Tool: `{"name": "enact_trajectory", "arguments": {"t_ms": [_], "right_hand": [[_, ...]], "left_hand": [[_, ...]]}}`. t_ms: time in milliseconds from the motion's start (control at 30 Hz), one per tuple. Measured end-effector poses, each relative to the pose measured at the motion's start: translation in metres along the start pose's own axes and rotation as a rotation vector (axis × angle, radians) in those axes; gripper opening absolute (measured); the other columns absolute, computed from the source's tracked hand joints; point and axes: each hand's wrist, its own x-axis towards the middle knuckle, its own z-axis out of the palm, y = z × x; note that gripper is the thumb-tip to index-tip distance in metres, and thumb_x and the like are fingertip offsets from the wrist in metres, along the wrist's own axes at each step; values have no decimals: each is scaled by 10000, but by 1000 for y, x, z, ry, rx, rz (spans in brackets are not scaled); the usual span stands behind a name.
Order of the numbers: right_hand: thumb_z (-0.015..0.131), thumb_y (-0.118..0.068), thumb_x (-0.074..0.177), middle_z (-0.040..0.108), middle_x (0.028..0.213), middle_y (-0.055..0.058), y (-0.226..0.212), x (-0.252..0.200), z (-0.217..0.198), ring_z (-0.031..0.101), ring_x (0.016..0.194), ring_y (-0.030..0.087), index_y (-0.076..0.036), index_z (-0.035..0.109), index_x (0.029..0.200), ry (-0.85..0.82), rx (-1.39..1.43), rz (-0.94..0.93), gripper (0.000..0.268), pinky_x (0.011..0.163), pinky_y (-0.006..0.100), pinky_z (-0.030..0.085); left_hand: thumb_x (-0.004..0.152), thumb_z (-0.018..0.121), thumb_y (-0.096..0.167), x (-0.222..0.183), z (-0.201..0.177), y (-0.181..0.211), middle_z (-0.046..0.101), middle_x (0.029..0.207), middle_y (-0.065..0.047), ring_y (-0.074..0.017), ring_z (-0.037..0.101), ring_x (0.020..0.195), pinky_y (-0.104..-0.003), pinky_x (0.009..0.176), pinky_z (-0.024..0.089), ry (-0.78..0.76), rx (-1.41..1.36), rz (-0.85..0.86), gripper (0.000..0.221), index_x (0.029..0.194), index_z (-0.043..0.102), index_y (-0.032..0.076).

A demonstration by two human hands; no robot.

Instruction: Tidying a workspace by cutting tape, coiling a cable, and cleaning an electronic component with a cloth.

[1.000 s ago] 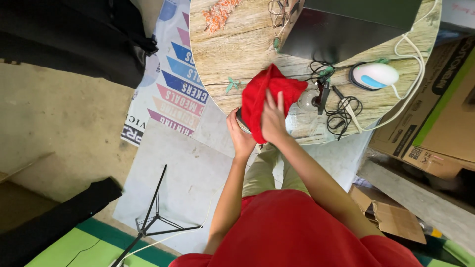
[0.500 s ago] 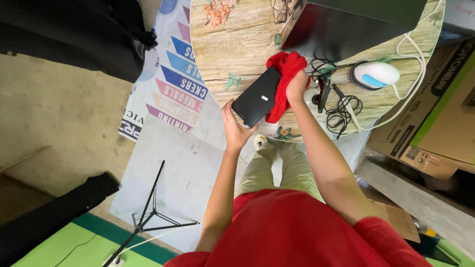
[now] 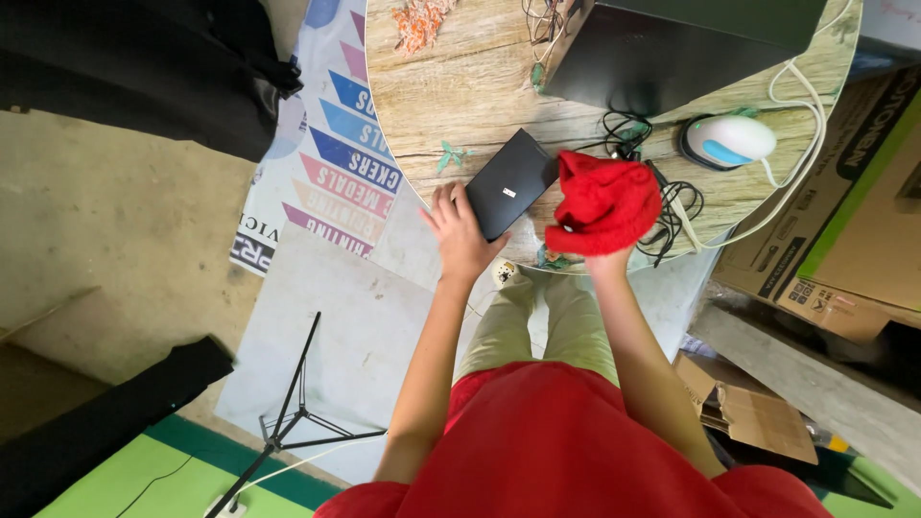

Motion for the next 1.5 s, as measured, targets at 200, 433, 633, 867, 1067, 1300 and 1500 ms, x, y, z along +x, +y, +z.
{"name": "enact_trajectory", "arguments": {"t_ms": [200, 433, 633, 867, 1067, 1300, 1500], "right_hand": [[606, -155, 917, 544, 1364, 127, 20, -51, -8, 537, 1239, 279, -36, 438, 1461, -271, -523, -171, 581, 1073, 407, 449], [661, -67, 802, 523, 1374, 217, 45, -62, 28, 497, 1262, 380, -2, 466, 1442, -594, -1000, -348, 672, 1085, 460, 390], [617, -166, 952, 483, 1500, 264, 9, -10, 104, 416, 1408, 477, 4, 487, 1464, -564, -1278, -488, 555, 1180, 588, 294], [576, -256, 1000, 517, 1490, 234, -21, 37, 153, 405, 1411, 460, -44, 548, 1419, -513, -1250, -385, 470, 1198, 590, 290], [619, -301, 914, 535, 1458, 233, -47, 34, 168, 356, 1454, 461, -56, 597, 1307, -713, -1321, -501, 465, 1233, 637, 139], [488, -272, 1041, 514, 1553, 176, -26, 62, 162, 363, 1509, 374, -85, 537, 1491, -631, -1359, -448, 489, 1275, 671, 39], [515, -308, 1028, 435, 1603, 209, -22, 22, 151, 300, 1523, 405, -73, 474, 1529, -540, -1344, -548, 555, 1256, 630, 106]], "left_hand": [[571, 902, 500, 42, 24, 8, 484, 1401, -221, -419, 485, 1285, -515, 1110, 415, -328, 78, 14, 1333, 1585, 232, -49], [694, 869, 597, 53, 50, -26, 565, 1253, -317, -462, 610, 1154, -478, 988, 516, -167, -329, -132, 1138, 1436, 392, -122], [838, 738, 530, 25, 118, -67, 598, 1295, -305, -442, 615, 1180, -461, 1004, 505, -124, -503, -267, 859, 1399, 511, -80], [789, 747, 567, 30, 27, -25, 610, 1296, -307, -414, 609, 1212, -436, 1038, 468, -91, -582, -331, 935, 1379, 513, -119], [805, 734, 587, 21, 40, -56, 576, 1381, -303, -377, 596, 1264, -414, 1061, 458, -175, -785, -355, 981, 1422, 480, -132], [782, 764, 611, 26, 26, -26, 581, 1365, -305, -378, 588, 1273, -420, 1078, 452, -110, -738, -366, 1034, 1405, 470, -161], [781, 763, 603, 40, 42, -27, 589, 1331, -305, -384, 585, 1244, -431, 1073, 438, -48, -719, -366, 987, 1357, 510, -158]]}}
